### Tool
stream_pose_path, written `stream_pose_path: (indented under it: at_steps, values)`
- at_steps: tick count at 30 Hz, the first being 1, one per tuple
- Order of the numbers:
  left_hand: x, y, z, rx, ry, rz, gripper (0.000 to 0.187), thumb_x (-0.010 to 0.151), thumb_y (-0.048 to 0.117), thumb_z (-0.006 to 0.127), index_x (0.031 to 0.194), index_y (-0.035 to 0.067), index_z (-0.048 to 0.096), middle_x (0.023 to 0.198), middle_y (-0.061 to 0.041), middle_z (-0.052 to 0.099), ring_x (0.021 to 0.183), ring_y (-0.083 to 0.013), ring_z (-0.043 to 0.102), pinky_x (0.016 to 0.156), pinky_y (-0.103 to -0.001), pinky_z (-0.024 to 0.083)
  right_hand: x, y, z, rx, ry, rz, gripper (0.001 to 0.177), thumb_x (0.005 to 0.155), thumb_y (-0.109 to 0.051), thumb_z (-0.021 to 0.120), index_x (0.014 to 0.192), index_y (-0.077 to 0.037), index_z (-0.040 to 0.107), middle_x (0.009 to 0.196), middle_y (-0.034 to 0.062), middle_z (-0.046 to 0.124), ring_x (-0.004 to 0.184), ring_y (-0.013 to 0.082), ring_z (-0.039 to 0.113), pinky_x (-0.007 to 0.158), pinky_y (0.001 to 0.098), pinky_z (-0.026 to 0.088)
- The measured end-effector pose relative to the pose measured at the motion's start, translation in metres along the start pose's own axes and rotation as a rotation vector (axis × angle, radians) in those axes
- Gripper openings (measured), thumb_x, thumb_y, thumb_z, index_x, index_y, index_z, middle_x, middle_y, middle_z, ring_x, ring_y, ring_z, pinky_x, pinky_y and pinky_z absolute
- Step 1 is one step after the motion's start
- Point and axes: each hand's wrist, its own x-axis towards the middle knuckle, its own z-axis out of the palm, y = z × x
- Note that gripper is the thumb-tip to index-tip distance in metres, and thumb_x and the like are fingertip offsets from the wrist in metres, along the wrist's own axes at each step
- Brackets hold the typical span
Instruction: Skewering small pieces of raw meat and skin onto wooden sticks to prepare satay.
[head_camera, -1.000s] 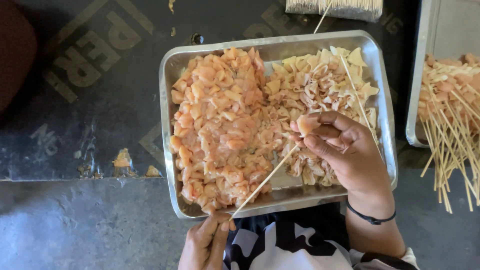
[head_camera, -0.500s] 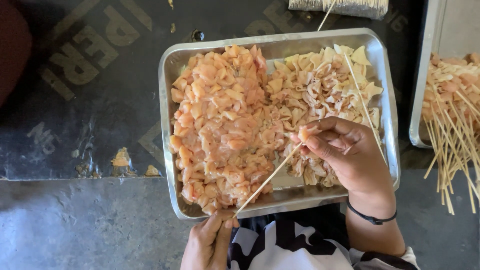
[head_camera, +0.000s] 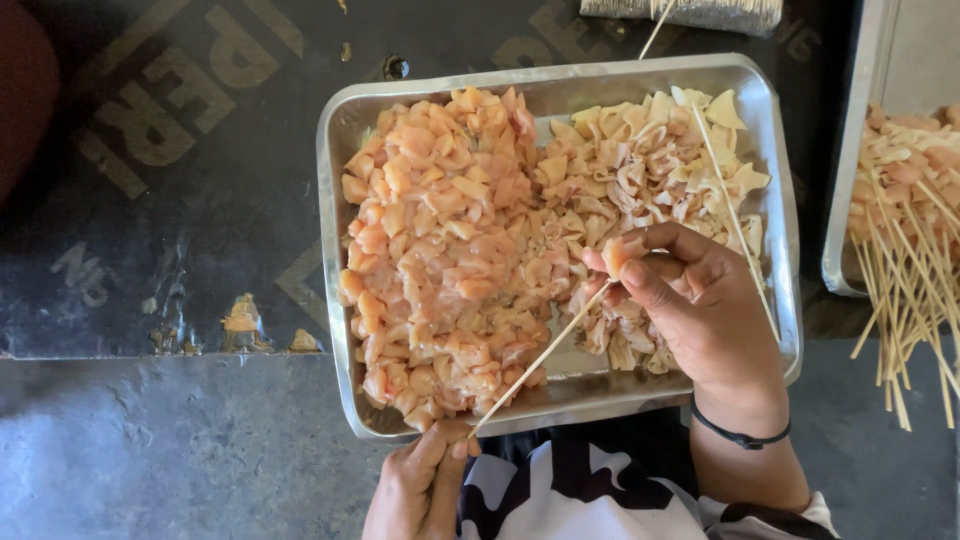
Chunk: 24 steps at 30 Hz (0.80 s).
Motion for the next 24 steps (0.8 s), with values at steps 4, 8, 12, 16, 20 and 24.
stream_pose_path:
  at_steps: [4,8,12,16,20,24]
  values:
    - [-0.001,-0.003,0.001,-0.008,-0.005,0.027,0.016,0.099,0.008,0.054,0.097,0.002,0.069,0.075,-0.008,0.074,0.064,-0.0150,0.072,0.063,-0.029,0.055,-0.001,0.003,-0.001,0.025,-0.011,-0.008,0.027,0.096,-0.015,0.071,0.116,0.003,0.066,0.113,0.0186,0.076,0.100,0.0265,0.078,0.083,0.0358,0.066]
    - [-0.001,0.000,0.001,-0.002,-0.009,0.014,0.016,0.098,0.008,0.055,0.095,0.003,0.069,0.072,-0.008,0.072,0.062,-0.0149,0.069,0.062,-0.029,0.054,-0.002,0.004,-0.001,0.016,-0.037,-0.038,0.023,0.098,-0.013,0.070,0.115,0.002,0.067,0.112,0.0171,0.077,0.101,0.0260,0.077,0.086,0.0368,0.065]
    - [-0.004,-0.001,-0.001,0.014,-0.004,-0.086,0.017,0.098,0.010,0.056,0.092,0.004,0.071,0.065,-0.008,0.070,0.056,-0.0148,0.065,0.057,-0.029,0.052,-0.002,0.008,-0.007,0.027,-0.055,-0.087,0.020,0.100,-0.010,0.069,0.117,0.000,0.070,0.110,0.0138,0.076,0.099,0.0224,0.074,0.086,0.0350,0.062]
    - [-0.005,-0.005,-0.005,0.027,0.037,0.024,0.017,0.099,0.010,0.055,0.094,0.004,0.070,0.065,-0.007,0.069,0.057,-0.0123,0.066,0.057,-0.028,0.051,-0.003,-0.011,-0.002,0.069,-0.096,-0.107,0.026,0.101,-0.010,0.067,0.125,-0.002,0.069,0.110,0.0106,0.074,0.097,0.0183,0.070,0.085,0.0321,0.062]
    - [-0.007,-0.002,-0.007,0.031,0.044,0.022,0.017,0.099,0.010,0.055,0.092,0.004,0.069,0.062,-0.006,0.068,0.053,-0.0117,0.064,0.053,-0.029,0.049,-0.005,-0.020,-0.016,-0.181,-0.113,-0.100,0.026,0.094,-0.006,0.068,0.120,-0.004,0.066,0.106,0.0067,0.074,0.093,0.0136,0.068,0.080,0.0263,0.060]
    - [-0.007,-0.003,-0.005,0.036,0.021,-0.030,0.017,0.098,0.009,0.056,0.091,0.004,0.070,0.057,-0.008,0.065,0.048,-0.0130,0.061,0.051,-0.030,0.047,-0.003,-0.013,-0.039,-0.261,-0.216,-0.138,0.019,0.097,-0.003,0.069,0.115,0.000,0.069,0.106,0.0101,0.076,0.089,0.0148,0.069,0.077,0.0265,0.058]
